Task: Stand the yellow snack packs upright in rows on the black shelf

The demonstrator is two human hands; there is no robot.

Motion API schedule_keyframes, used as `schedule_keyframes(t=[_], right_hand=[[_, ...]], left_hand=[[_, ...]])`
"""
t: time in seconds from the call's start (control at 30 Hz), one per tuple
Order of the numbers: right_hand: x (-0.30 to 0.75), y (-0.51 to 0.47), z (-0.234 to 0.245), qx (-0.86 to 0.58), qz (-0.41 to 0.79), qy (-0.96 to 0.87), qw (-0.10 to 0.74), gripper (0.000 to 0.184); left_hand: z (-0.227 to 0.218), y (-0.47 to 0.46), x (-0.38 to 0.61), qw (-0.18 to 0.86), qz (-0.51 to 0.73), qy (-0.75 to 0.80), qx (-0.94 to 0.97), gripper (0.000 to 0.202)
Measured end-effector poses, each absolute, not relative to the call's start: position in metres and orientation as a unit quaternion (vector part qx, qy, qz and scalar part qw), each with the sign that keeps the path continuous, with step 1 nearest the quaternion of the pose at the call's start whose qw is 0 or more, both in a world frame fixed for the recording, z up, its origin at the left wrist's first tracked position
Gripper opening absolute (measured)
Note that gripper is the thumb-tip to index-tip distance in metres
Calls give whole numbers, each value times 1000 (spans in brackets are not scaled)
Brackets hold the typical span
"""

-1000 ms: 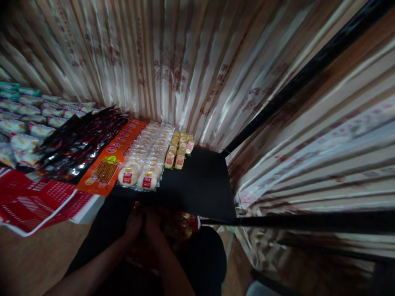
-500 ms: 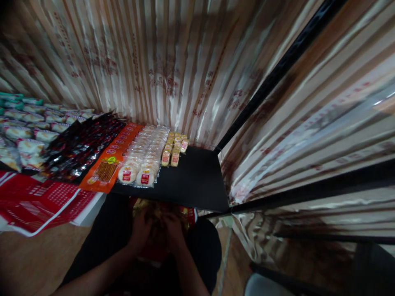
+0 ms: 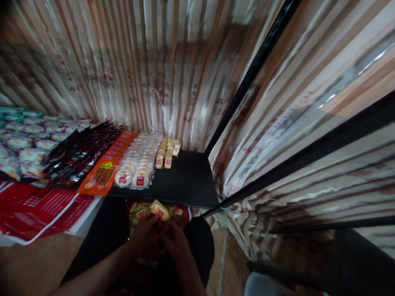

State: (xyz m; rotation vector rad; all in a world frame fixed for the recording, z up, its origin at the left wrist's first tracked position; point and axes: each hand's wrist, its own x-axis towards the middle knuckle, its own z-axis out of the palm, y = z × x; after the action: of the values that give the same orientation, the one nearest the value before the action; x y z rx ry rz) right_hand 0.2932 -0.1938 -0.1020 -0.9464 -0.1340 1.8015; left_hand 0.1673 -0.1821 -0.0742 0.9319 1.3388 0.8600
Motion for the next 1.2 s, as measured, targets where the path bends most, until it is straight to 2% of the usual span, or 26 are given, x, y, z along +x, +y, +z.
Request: schedule_keyframes(t=[0.1, 0.2, 0.37, 0.6, 0.67, 0.83, 1.07, 1.2], right_hand=[[287, -196, -98, -380, 771, 14, 511, 6], [289, -195, -90, -434, 751, -59, 495, 14], [308, -189, -68, -571, 585, -256, 516, 30], [325, -157, -48, -632, 428, -414, 496, 49], [327, -145, -48, -635, 408, -447, 480, 48], [334, -118, -54, -625, 381, -507, 455, 30], [350, -77, -60, -605, 390, -490, 492, 30], [359, -53, -62, -606, 401, -480, 492, 29]], left_hand=[[-61, -179, 167, 627, 399, 540, 395, 21], [-55, -170, 167, 647, 415, 511, 385, 22], [-51, -150, 169, 608, 411, 547, 402, 24], [-47, -130, 186, 557, 407, 526, 497, 24], [-47, -122, 193, 520, 398, 541, 528, 25], [-46, -97, 207, 432, 363, 583, 584, 26], [-43, -56, 230, 419, 361, 592, 586, 21], [-37, -38, 241, 432, 351, 597, 578, 27]])
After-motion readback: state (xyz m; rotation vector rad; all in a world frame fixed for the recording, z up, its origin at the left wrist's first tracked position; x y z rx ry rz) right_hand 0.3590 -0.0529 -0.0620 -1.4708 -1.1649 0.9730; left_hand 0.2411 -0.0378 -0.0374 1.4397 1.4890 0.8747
